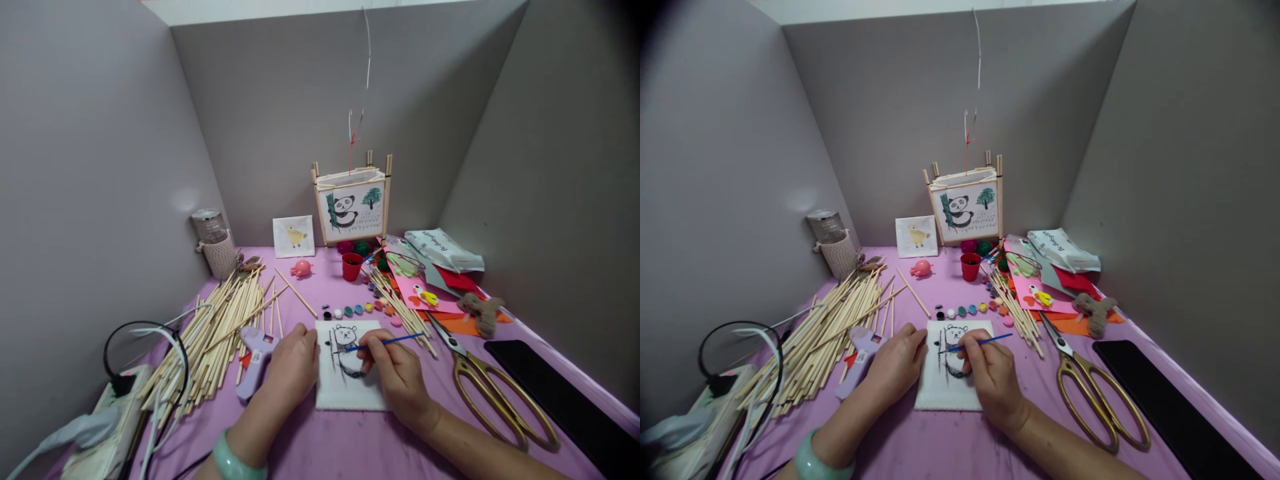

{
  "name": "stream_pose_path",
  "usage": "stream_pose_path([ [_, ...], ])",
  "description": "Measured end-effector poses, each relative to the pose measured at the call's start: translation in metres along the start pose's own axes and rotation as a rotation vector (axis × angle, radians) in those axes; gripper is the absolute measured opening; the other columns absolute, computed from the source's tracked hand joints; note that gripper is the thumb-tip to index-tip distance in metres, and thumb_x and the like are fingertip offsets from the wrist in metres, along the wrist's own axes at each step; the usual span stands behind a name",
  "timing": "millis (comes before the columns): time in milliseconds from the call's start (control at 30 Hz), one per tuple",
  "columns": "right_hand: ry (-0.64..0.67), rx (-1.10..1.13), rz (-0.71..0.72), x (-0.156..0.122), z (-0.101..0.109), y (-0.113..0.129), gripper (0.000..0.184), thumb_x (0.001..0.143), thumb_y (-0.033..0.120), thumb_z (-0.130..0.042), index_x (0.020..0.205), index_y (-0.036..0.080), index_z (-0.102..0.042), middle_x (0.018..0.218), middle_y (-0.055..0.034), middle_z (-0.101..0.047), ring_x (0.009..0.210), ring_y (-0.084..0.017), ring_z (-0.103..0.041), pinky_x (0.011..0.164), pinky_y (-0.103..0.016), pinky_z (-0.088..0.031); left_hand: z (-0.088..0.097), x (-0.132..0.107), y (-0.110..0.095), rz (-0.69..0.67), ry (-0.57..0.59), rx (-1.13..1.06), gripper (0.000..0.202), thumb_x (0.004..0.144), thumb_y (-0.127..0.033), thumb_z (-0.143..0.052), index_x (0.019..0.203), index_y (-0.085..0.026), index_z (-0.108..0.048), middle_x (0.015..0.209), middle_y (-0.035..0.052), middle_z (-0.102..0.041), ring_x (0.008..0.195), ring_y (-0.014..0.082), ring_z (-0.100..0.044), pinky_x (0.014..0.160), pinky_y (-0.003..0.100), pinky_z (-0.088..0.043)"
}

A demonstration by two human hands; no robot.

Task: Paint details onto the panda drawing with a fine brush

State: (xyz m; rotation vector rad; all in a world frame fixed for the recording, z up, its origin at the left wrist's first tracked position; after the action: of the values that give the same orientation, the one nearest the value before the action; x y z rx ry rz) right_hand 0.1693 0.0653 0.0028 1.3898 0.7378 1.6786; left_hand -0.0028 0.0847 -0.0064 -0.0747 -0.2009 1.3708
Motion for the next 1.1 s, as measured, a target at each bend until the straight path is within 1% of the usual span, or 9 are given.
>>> stream_pose_path([
  [100,-0.025,0.015,-0.052,-0.003,0.001,-0.005,0.035,0.097,0.036,-0.041,0.079,0.016,-0.062,0.069,-0.0023,-0.06,0.059,-0.012,-0.061,0.054,-0.022,-0.048,0.001,0.0,0.0,0.002,0.009,-0.006,0.021,0.091,-0.024,-0.038,0.092,-0.021,-0.059,0.091,0.0041,-0.058,0.081,0.0169,-0.059,0.065,0.029,-0.036],
  [167,-0.04,0.025,-0.076,-0.003,0.002,-0.008,0.033,0.097,0.037,-0.041,0.081,0.016,-0.062,0.071,-0.0022,-0.06,0.058,-0.012,-0.06,0.055,-0.022,-0.049,0.001,0.0,0.0,0.005,0.019,-0.005,0.021,0.091,-0.024,-0.038,0.092,-0.021,-0.059,0.091,0.0044,-0.058,0.081,0.0169,-0.059,0.066,0.029,-0.036],
  [333,-0.028,0.026,-0.072,-0.001,0.002,-0.008,0.032,0.096,0.037,-0.042,0.081,0.016,-0.062,0.069,-0.0014,-0.06,0.056,-0.011,-0.059,0.053,-0.022,-0.048,0.0,0.0,-0.001,-0.004,0.017,0.002,0.021,0.091,-0.024,-0.038,0.093,-0.021,-0.058,0.092,0.0043,-0.057,0.082,0.0172,-0.059,0.067,0.029,-0.037],
  [500,-0.047,0.012,-0.062,-0.002,0.006,-0.007,0.031,0.096,0.035,-0.043,0.079,0.016,-0.061,0.069,-0.0012,-0.06,0.054,-0.01,-0.058,0.051,-0.021,-0.047,-0.002,0.001,0.0,-0.001,0.025,0.014,0.021,0.092,-0.025,-0.037,0.091,-0.021,-0.058,0.091,0.004,-0.057,0.082,0.0175,-0.059,0.066,0.029,-0.037],
  [600,-0.012,-0.023,-0.029,-0.002,0.003,-0.004,0.032,0.097,0.032,-0.042,0.077,0.016,-0.061,0.067,-0.0008,-0.059,0.053,-0.01,-0.058,0.051,-0.022,-0.046,-0.001,0.001,0.0,0.004,0.031,0.018,0.022,0.092,-0.025,-0.037,0.091,-0.021,-0.059,0.09,0.0041,-0.057,0.082,0.0176,-0.059,0.066,0.03,-0.037],
  [733,0.092,-0.113,0.1,-0.001,-0.005,0.007,0.033,0.097,0.026,-0.041,0.072,0.017,-0.06,0.068,-0.001,-0.06,0.057,-0.011,-0.059,0.057,-0.023,-0.046,-0.001,0.001,0.0,0.014,0.04,0.014,0.022,0.091,-0.024,-0.038,0.093,-0.02,-0.059,0.092,0.0045,-0.057,0.083,0.0174,-0.058,0.067,0.03,-0.037],
  [800,0.105,-0.141,0.14,-0.001,-0.007,0.011,0.031,0.097,0.024,-0.04,0.074,0.017,-0.061,0.069,-0.0009,-0.061,0.057,-0.01,-0.058,0.058,-0.023,-0.045,-0.001,0.001,-0.001,0.016,0.049,0.012,0.021,0.091,-0.024,-0.038,0.094,-0.021,-0.059,0.093,0.0046,-0.057,0.083,0.0171,-0.058,0.068,0.03,-0.037],
  [900,0.1,-0.149,0.147,-0.001,-0.006,0.013,0.029,0.097,0.022,-0.04,0.078,0.017,-0.061,0.068,0.0,-0.06,0.054,-0.01,-0.057,0.056,-0.022,-0.045,-0.001,0.001,0.0,0.02,0.051,0.016,0.022,0.091,-0.025,-0.038,0.095,-0.021,-0.058,0.093,0.0049,-0.057,0.083,0.0172,-0.058,0.068,0.029,-0.037],
  [1100,0.118,-0.159,0.14,-0.001,-0.008,0.012,0.029,0.096,0.023,-0.04,0.077,0.018,-0.061,0.069,-0.0005,-0.061,0.054,-0.01,-0.057,0.055,-0.022,-0.045,-0.001,0.0,0.0,0.011,0.031,0.016,0.021,0.091,-0.025,-0.038,0.093,-0.021,-0.058,0.092,0.0042,-0.057,0.081,0.0172,-0.059,0.067,0.029,-0.037],
])
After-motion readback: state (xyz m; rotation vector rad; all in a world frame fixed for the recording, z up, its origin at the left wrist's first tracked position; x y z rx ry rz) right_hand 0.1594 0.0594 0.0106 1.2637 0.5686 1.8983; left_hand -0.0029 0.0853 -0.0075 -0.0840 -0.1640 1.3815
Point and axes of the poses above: each hand's wrist, its own x-axis towards the middle knuckle, its own z-axis out of the back of the hand, y = z × x, the point moved 7 cm from there along x, towards the middle knuckle
